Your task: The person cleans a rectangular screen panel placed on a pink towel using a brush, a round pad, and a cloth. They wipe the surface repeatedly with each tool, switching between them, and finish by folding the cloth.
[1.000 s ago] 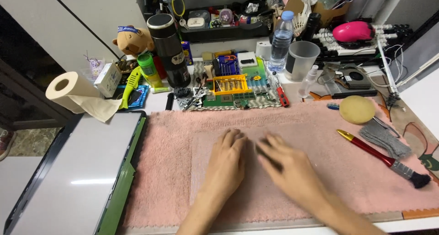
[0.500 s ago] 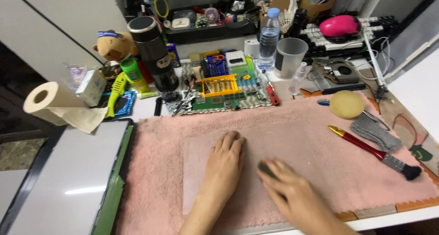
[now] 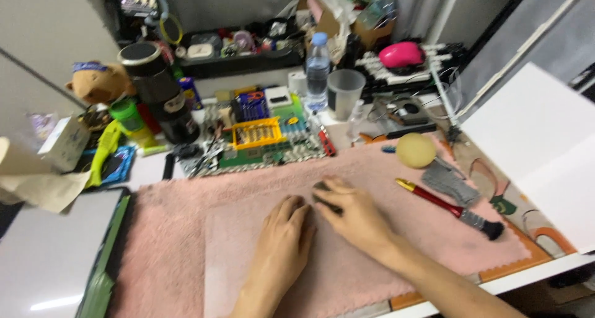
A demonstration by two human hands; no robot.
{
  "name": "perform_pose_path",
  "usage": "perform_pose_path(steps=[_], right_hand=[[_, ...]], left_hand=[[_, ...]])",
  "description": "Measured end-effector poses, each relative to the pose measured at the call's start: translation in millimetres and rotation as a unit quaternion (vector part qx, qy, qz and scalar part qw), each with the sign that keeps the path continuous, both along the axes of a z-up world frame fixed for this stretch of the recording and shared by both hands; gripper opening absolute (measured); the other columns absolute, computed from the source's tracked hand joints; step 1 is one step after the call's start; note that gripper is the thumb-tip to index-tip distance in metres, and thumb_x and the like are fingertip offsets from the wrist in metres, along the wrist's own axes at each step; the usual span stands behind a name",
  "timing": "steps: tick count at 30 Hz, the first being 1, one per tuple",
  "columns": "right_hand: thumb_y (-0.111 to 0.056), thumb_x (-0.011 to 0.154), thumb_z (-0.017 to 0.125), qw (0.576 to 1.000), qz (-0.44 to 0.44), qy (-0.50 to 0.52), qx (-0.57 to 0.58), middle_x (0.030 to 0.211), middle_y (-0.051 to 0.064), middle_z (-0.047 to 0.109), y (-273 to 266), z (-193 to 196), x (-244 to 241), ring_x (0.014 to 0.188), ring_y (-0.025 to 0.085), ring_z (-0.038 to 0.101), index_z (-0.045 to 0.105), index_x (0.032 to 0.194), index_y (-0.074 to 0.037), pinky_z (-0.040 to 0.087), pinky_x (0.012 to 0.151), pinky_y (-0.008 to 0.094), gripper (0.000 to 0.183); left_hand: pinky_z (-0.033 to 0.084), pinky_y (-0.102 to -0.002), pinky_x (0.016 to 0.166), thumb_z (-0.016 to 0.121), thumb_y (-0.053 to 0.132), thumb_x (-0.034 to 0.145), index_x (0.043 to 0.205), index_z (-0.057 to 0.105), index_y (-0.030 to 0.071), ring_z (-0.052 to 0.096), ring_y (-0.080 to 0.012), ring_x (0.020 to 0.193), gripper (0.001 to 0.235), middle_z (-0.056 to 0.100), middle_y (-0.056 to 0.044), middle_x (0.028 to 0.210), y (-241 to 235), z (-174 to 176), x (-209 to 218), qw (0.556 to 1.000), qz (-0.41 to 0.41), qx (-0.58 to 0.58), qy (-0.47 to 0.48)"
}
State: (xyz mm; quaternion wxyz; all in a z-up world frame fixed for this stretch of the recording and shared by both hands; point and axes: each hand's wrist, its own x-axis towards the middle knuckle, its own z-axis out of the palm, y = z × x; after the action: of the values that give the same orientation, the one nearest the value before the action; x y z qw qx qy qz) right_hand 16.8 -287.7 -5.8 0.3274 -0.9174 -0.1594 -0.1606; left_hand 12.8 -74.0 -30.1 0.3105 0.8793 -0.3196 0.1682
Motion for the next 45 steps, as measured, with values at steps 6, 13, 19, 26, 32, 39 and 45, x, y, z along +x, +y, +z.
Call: perform_pose_path(steps=[6,13,19,26,32,39,45], right_hand=[[-0.020,0.109,0.068,0.998,0.016,0.054,-0.019,0.163,0.024,0.066,3.0,3.6,-25.8,0.159,0.038,0.056,0.082,0.146,-0.012,0.038,0.134,0.046,0.040],[-0.014,0.106,0.073,0.993,0.091,-0.053,-0.055,0.157,0.023,0.073,-30.9,-41.2,-123.1,0.151,0.043,0.065,0.082,0.140,-0.009,0.052,0.125,0.049,0.035],[-0.023,0.100,0.085,0.998,0.009,0.065,0.006,0.162,0.014,0.072,-32.3,9.7,-81.7,0.154,0.032,0.065,0.081,0.150,-0.018,0.041,0.133,0.047,0.050],[-0.016,0.107,0.074,0.997,-0.052,0.063,0.002,0.167,0.020,0.063,-27.1,4.1,8.9,0.161,0.038,0.054,0.078,0.148,-0.011,0.036,0.137,0.052,0.042],[-0.025,0.105,0.075,0.998,-0.028,0.048,-0.030,0.165,0.018,0.068,-52.2,-23.1,-72.8,0.157,0.036,0.060,0.085,0.145,-0.017,0.040,0.132,0.052,0.042],[-0.026,0.089,0.097,0.997,-0.071,-0.007,0.021,0.143,0.002,0.089,-67.2,-22.6,-147.2,0.142,0.021,0.078,0.101,0.117,-0.024,0.057,0.124,0.035,0.029],[-0.011,0.088,0.096,0.985,-0.121,0.070,0.099,0.162,0.008,0.075,-73.3,33.7,-69.1,0.150,0.030,0.071,0.086,0.141,-0.019,0.050,0.135,0.043,0.055]], left_hand=[[0.057,-0.053,0.108,0.075,0.032,0.106,0.140,0.075,0.008,0.067,-0.0380,0.136,0.041,0.069,-0.015,0.151,3.5,-2.0,2.3,0.998,0.022,-0.003,0.056],[0.056,-0.053,0.106,0.074,0.030,0.107,0.142,0.074,0.006,0.064,-0.0382,0.140,0.043,0.066,-0.014,0.153,3.6,1.5,2.2,0.998,0.028,0.024,0.056],[0.053,-0.055,0.113,0.073,0.032,0.108,0.143,0.073,0.006,0.061,-0.0399,0.144,0.044,0.064,-0.017,0.157,0.9,-7.6,1.9,0.998,0.028,0.034,0.055],[0.052,-0.054,0.114,0.073,0.029,0.107,0.143,0.073,0.005,0.065,-0.0416,0.137,0.044,0.065,-0.018,0.155,2.6,-5.2,0.9,0.998,0.022,0.016,0.048],[0.057,-0.054,0.108,0.075,0.034,0.105,0.143,0.073,0.010,0.065,-0.0391,0.139,0.045,0.065,-0.014,0.158,2.9,-5.2,3.3,0.996,0.039,0.023,0.075],[0.057,-0.053,0.109,0.072,0.037,0.109,0.148,0.072,0.010,0.062,-0.0368,0.142,0.048,0.060,-0.013,0.160,1.1,-0.7,3.6,0.992,0.043,0.072,0.095],[0.061,-0.043,0.107,0.075,0.023,0.102,0.121,0.085,0.018,0.077,-0.0273,0.131,0.022,0.074,-0.004,0.145,33.0,30.1,-9.5,0.980,0.111,-0.130,0.098]])
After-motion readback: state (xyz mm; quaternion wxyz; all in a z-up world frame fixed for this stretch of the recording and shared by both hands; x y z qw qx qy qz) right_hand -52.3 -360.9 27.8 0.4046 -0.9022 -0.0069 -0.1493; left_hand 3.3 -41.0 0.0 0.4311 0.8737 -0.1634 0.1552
